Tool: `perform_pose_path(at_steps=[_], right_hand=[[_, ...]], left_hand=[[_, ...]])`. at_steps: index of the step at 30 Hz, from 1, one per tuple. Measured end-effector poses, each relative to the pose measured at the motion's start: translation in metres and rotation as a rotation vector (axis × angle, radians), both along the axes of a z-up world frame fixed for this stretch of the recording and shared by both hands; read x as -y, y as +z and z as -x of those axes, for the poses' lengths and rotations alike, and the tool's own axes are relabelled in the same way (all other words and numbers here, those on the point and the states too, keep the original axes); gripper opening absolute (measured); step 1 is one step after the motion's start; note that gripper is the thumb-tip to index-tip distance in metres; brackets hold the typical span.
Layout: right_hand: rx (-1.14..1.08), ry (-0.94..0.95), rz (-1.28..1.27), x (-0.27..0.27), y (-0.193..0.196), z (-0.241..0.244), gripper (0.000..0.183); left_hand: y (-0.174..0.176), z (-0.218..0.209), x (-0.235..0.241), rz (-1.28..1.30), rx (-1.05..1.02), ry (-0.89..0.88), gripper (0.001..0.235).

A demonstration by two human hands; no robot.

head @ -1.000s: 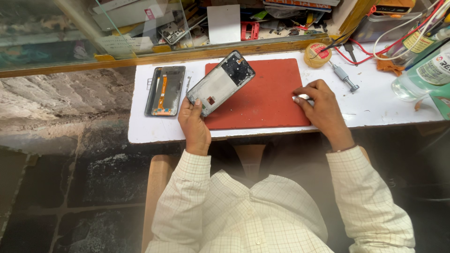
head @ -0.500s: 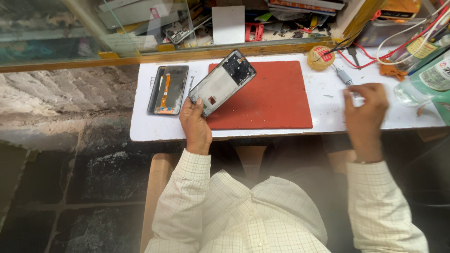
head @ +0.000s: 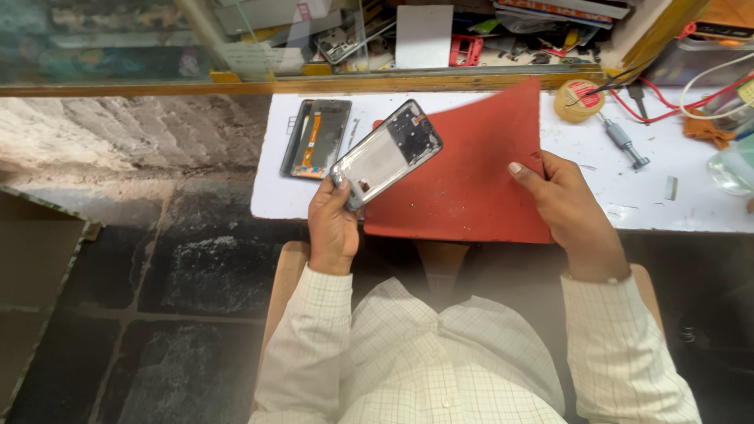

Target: The person cleans the back of a disassembled smartphone using a toothbrush and a liquid from a spray bottle. They scrub the surface and edges, then spray the toothbrush and continue scrubbing.

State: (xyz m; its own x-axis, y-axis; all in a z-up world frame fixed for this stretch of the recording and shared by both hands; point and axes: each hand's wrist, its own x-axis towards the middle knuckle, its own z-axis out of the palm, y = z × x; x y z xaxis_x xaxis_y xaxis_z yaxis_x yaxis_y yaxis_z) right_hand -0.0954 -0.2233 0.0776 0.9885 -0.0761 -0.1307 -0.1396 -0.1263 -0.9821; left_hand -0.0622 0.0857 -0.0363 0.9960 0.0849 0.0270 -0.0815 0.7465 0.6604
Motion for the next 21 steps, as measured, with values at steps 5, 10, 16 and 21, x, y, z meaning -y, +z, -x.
perform_pose_path(at_steps=[5,10,16,21], right_hand=[[0.139,0.328,-0.282,-0.065,0.068,0.050,0.027],[0.644,0.634,0.155,-0.148,0.112,0.077,0.022],[1.318,0.346,-0.098,-0.247,0.110,0.076,0.031],[1.412,0.890,0.440,-0.304,0.061,0.121,0.037]], left_hand=[[0.028,0.053,-0.077,0.022,-0.045,0.254,0.022],[0.084,0.124,-0.261,0.235,0.478,0.462,0.028],[0.063,0.164,-0.345,-0.766,-0.112,1.010,0.024],[0.025,0.205,-0.367,-1.536,-0.671,1.005,0.022]])
